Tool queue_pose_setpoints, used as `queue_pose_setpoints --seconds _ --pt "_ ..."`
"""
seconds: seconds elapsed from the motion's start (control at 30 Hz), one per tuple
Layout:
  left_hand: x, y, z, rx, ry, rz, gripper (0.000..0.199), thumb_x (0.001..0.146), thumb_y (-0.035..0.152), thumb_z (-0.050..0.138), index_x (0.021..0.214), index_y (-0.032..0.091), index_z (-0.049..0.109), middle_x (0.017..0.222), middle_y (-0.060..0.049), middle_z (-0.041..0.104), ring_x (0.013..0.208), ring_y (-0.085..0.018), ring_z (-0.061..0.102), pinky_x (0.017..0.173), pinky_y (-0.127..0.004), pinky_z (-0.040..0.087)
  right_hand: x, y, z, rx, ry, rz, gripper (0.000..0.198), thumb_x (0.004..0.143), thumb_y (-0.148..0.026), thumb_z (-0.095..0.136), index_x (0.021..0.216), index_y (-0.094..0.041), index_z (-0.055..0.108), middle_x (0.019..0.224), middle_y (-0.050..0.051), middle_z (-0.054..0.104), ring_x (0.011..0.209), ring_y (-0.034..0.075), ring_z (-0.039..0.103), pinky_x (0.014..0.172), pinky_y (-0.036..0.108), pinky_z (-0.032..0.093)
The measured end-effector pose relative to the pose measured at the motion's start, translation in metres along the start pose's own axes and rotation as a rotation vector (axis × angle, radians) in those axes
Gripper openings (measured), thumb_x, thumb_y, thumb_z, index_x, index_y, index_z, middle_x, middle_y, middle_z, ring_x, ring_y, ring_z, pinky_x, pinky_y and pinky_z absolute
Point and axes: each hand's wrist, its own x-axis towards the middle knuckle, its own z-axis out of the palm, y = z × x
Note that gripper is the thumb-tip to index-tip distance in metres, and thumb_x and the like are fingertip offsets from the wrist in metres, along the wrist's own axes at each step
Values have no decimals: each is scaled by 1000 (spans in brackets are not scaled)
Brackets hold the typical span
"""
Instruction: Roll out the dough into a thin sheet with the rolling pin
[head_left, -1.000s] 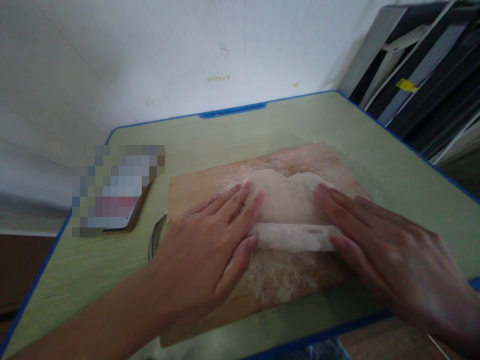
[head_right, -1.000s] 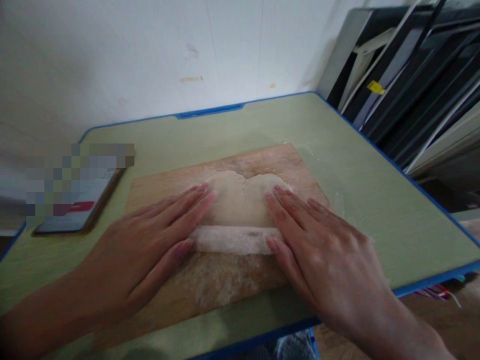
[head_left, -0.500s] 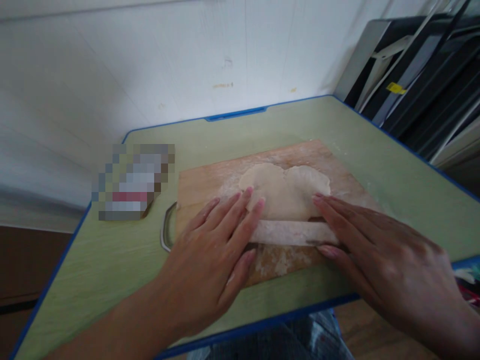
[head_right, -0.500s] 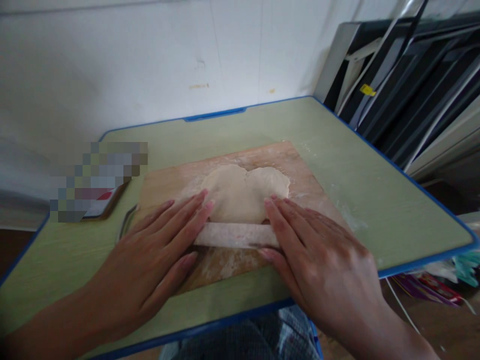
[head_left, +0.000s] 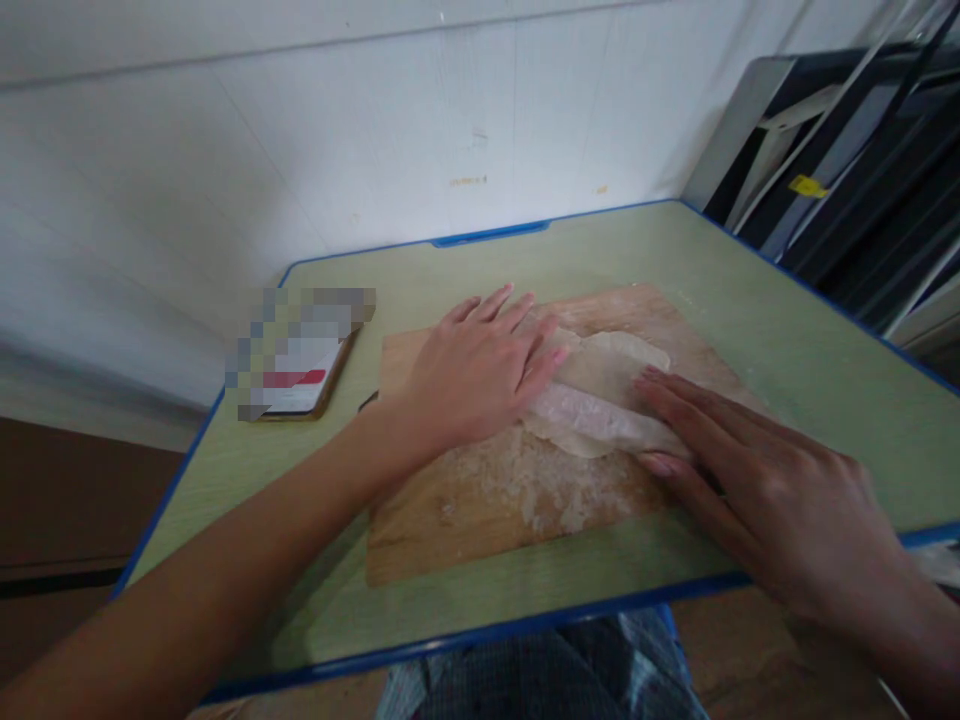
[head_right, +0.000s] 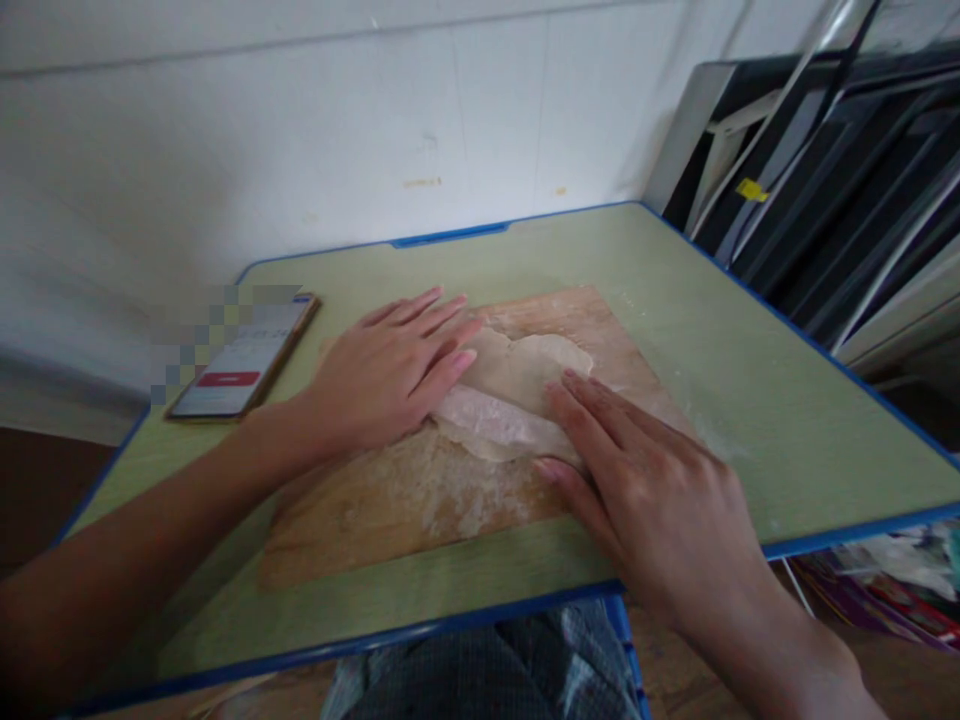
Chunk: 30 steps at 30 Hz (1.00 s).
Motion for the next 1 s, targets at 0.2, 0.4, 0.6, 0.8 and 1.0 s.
queue_pose_setpoints --seconds 0.2,0.4,0.6,0.8,1.0 --pt "47 -10 2 -91 -98 30 61 96 51 11 122 20 56 127 -7 59 125 -24 48 104 -40 35 2 14 4 176 -92 28 48 94 -43 34 125 -11 53 127 12 59 117 23 55 92 43 49" --pt "78 -14 6 -274 -245 -50 58 95 52 13 116 23 59 120 -6 63 107 -24 59 89 -37 44 -2 20 5 210 -180 55 51 94 -45 33 138 -20 40 141 7 47 132 20 39 100 46 39" --pt "91 -16 11 -302 -282 -107 56 96 48 15 115 21 61 124 -6 61 111 -26 57 91 -40 44 -13 11 1 203 -184 54 58 92 -44 36 145 -23 27 145 3 41 130 18 41 102 40 40" --pt "87 -15 10 -186 -322 -33 56 96 48 15 123 21 57 127 -8 59 117 -27 54 95 -40 42 -18 7 -2 124 -160 -22 66 90 -47 41 147 -17 25 149 3 35 128 19 44 98 34 46" --pt "79 -17 11 -199 -333 7 58 95 54 17 139 24 41 142 -4 46 131 -28 40 106 -46 31 -15 -4 -5 130 -134 -11 64 90 -42 44 143 -8 31 142 12 45 120 24 53 91 35 52"
